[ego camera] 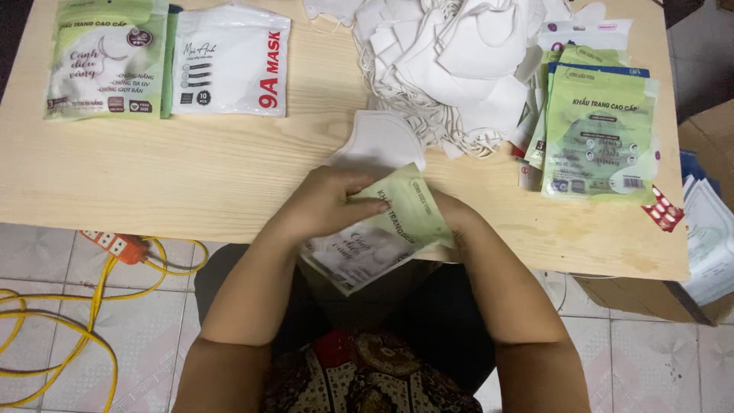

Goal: Manually packaging face masks into plastic bags on a production table

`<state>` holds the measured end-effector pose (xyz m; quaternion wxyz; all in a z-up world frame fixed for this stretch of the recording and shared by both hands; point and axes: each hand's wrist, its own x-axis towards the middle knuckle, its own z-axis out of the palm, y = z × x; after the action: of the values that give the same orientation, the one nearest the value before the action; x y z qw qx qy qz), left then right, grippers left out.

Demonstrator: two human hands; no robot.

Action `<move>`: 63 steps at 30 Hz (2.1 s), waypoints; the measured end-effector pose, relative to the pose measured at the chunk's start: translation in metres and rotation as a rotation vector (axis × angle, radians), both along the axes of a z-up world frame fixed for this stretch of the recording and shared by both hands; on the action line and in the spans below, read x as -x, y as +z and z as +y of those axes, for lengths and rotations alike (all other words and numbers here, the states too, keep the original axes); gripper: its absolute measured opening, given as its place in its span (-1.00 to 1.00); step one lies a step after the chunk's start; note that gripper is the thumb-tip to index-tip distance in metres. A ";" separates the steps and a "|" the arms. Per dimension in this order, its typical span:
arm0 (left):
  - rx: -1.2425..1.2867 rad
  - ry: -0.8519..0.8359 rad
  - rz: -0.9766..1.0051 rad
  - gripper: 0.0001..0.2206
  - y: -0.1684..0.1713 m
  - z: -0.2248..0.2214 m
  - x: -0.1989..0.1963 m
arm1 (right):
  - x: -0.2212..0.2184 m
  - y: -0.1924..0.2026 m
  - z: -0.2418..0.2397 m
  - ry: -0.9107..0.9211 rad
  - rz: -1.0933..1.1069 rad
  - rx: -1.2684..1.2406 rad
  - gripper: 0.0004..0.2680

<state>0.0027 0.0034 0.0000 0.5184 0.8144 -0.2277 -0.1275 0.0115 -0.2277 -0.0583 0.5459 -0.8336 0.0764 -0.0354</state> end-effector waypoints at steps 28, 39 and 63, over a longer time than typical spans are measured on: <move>0.932 0.527 0.171 -0.52 -0.020 0.021 -0.032 | -0.006 0.046 -0.013 -0.227 -0.176 -0.818 -0.60; 0.695 0.527 0.176 -0.61 -0.013 -0.006 -0.020 | -0.009 0.017 -0.023 -0.025 -0.094 -0.893 -0.56; 0.569 0.312 0.239 -0.49 -0.039 -0.005 -0.024 | -0.017 0.035 -0.017 -0.204 -0.274 -0.889 -0.83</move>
<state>0.0265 -0.0019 -0.0395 0.7609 0.6416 -0.0647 -0.0724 0.0284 -0.2442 -0.0236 0.8484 -0.4952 0.0928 -0.1624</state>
